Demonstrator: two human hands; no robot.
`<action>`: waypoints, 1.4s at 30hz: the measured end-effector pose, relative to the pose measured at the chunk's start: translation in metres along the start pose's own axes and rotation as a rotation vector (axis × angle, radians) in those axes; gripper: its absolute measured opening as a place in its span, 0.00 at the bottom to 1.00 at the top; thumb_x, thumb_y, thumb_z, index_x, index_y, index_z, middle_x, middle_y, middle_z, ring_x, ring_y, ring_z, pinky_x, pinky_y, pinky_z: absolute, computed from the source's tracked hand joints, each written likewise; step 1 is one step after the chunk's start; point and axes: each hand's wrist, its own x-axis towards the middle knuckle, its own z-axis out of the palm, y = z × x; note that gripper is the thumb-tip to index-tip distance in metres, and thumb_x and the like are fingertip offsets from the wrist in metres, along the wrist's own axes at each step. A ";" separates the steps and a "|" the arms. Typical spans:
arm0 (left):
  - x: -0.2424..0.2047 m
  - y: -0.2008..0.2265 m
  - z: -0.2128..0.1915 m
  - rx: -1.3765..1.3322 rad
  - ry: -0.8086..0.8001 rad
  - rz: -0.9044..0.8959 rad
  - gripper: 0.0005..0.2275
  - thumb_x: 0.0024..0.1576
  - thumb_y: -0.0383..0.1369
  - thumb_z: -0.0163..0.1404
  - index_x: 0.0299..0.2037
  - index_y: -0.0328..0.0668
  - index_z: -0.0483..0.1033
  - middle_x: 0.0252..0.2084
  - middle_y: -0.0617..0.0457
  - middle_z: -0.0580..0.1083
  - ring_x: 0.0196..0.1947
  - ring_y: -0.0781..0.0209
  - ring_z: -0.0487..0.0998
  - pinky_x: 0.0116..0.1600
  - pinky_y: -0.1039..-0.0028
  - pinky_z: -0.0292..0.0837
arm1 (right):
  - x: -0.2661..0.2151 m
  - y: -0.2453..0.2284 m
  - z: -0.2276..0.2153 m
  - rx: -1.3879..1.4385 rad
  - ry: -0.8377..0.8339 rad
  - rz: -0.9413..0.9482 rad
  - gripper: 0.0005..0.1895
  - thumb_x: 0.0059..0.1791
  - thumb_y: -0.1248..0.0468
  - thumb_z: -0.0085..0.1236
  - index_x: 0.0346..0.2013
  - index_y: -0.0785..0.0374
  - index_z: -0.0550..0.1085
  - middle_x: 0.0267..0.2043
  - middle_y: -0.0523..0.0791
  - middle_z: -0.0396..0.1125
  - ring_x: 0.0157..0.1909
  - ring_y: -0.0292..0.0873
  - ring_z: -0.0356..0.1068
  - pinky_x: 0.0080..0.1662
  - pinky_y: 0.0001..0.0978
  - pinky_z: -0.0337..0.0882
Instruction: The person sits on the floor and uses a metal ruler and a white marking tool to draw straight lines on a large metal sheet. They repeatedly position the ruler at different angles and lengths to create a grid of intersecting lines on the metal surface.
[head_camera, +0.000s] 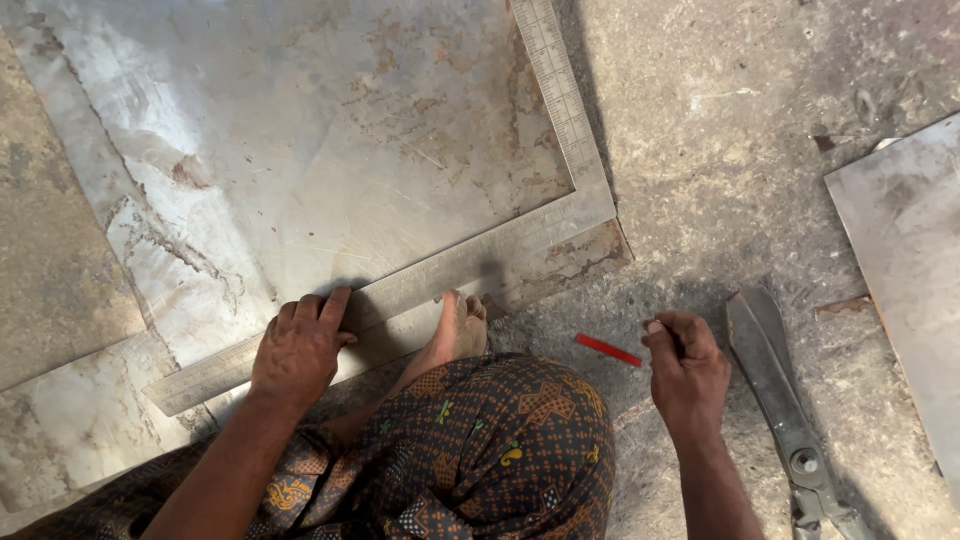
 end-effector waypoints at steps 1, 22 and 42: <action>0.001 -0.001 -0.002 0.008 -0.027 0.001 0.31 0.59 0.47 0.49 0.71 0.48 0.56 0.56 0.40 0.70 0.56 0.44 0.73 0.59 0.55 0.72 | -0.002 0.004 0.000 -0.104 0.024 -0.047 0.09 0.55 0.62 0.56 0.47 0.62 0.77 0.44 0.48 0.77 0.44 0.44 0.78 0.44 0.37 0.78; 0.006 0.016 -0.013 0.042 0.051 0.043 0.30 0.56 0.48 0.53 0.66 0.48 0.61 0.50 0.43 0.73 0.51 0.45 0.75 0.56 0.53 0.72 | -0.005 0.054 0.011 -0.158 0.202 -0.402 0.04 0.55 0.65 0.57 0.42 0.63 0.77 0.40 0.47 0.71 0.39 0.46 0.73 0.42 0.37 0.74; 0.006 0.036 -0.027 0.122 0.018 0.064 0.25 0.59 0.45 0.52 0.62 0.42 0.63 0.43 0.42 0.75 0.46 0.46 0.79 0.51 0.54 0.76 | -0.003 0.061 0.014 -0.190 0.203 -0.407 0.04 0.56 0.66 0.58 0.43 0.64 0.78 0.41 0.48 0.73 0.41 0.45 0.75 0.44 0.36 0.75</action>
